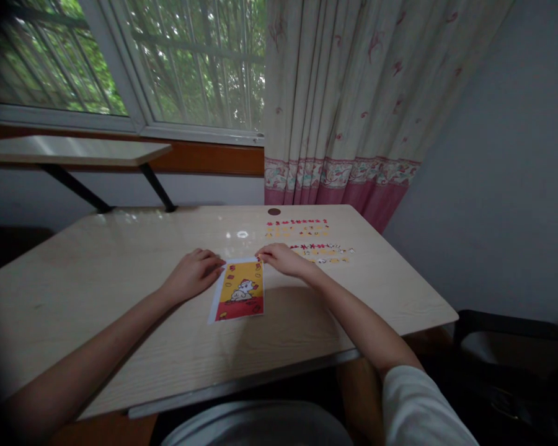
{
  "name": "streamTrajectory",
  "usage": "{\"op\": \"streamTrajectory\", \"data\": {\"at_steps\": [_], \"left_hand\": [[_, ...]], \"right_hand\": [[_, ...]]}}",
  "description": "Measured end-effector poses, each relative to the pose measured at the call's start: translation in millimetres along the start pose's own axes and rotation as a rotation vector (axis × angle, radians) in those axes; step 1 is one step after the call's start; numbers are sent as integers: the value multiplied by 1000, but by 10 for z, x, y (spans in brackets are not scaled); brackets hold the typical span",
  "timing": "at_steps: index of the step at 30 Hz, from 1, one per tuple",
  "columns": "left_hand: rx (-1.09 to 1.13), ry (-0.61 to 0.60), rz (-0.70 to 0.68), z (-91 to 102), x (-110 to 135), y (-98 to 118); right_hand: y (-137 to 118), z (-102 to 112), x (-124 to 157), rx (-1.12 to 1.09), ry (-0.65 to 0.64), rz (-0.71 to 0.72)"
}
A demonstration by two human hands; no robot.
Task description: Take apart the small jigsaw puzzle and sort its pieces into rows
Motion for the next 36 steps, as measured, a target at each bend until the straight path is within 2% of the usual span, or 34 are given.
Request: {"op": "streamTrajectory", "data": {"at_steps": [4, 8, 12, 21, 30, 36], "left_hand": [[6, 0, -1, -1, 1, 4], [11, 10, -2, -3, 1, -2], [5, 3, 0, -10, -1, -11], [-1, 10, -2, 16, 1, 13], [4, -3, -2, 17, -2, 13], [6, 9, 4, 24, -2, 6]], "right_hand": [[61, -61, 2, 72, 55, -52], [33, -39, 31, 257, 132, 58], [40, 19, 97, 321, 186, 74], [86, -118, 69, 341, 143, 83], [-11, -67, 92, 351, 91, 42], [25, -73, 89, 343, 94, 25]]}}
Point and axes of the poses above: each hand's wrist, its own x-axis away from the middle knuckle, its own z-axis out of the back of the hand, y = z × x, the point moved 6 cm from there along -x, towards the middle knuckle, and after that the axes turned 6 degrees about -x, right-handed, at the moved point
